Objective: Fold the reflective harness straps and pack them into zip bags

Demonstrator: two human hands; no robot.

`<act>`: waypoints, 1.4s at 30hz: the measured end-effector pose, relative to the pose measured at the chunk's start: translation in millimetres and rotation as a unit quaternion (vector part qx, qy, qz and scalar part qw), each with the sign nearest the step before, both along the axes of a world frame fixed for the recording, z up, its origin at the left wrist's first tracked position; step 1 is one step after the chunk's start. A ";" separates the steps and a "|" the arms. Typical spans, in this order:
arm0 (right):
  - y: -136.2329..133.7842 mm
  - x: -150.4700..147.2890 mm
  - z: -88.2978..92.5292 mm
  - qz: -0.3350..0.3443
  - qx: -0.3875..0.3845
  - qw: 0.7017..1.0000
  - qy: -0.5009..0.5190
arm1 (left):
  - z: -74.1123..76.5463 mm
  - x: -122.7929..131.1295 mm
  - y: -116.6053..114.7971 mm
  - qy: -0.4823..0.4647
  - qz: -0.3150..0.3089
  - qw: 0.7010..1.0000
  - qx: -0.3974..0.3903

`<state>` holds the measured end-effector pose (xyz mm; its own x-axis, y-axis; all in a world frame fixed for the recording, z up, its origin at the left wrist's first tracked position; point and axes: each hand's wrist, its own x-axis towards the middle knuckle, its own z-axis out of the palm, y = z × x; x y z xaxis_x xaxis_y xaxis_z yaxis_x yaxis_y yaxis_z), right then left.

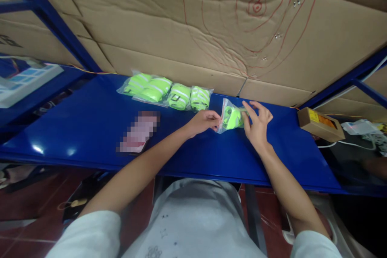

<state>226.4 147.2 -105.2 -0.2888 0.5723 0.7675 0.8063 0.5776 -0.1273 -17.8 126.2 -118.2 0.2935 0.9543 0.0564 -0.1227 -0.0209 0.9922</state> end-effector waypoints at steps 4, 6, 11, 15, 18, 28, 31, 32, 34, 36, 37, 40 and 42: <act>-16.3 -9.5 -1.8 0.118 -0.089 0.988 0.048 | -7.6 9.9 -5.3 -0.003 -0.029 0.999 -0.021; -26.5 -17.7 -3.6 0.172 -0.171 0.968 0.057 | -9.5 12.5 -6.7 -0.003 -0.045 0.999 -0.022; -34.4 -28.6 -3.3 0.156 -0.218 0.959 0.092 | -8.4 12.7 -6.2 0.004 -0.071 0.997 -0.024; -28.5 -25.2 -1.6 0.166 -0.221 0.957 0.088 | -6.6 11.5 -5.5 0.015 -0.072 0.997 -0.026; -27.7 -24.8 -2.7 0.166 -0.230 0.955 0.084 | -7.1 12.1 -6.2 0.019 -0.074 0.997 -0.027; -26.5 -25.5 -8.0 0.115 -0.210 0.964 0.118 | -12.2 16.4 0.0 0.048 0.029 0.998 -0.001; -22.6 -20.7 -4.3 0.089 -0.181 0.966 0.159 | -12.1 8.8 7.0 0.061 0.104 0.993 0.011; -21.9 -19.8 -2.7 0.092 -0.176 0.966 0.164 | -12.0 6.2 8.0 0.071 0.126 0.989 0.020; -21.7 -19.7 -0.3 0.112 -0.176 0.965 0.162 | -11.2 2.9 6.7 0.091 0.169 0.980 0.044; -22.8 -21.3 0.4 0.138 -0.181 0.963 0.145 | -9.6 3.0 0.9 0.125 0.211 0.964 0.105; -23.5 -22.4 -0.2 0.151 -0.182 0.963 0.133 | -8.5 4.2 -3.0 0.155 0.228 0.948 0.156; -25.8 -25.0 -5.3 0.177 -0.176 0.963 0.101 | -6.6 10.0 -13.8 0.282 0.249 0.869 0.322; -26.7 -25.9 -10.9 0.178 -0.166 0.965 0.103 | -7.4 13.4 -17.5 0.349 0.243 0.828 0.367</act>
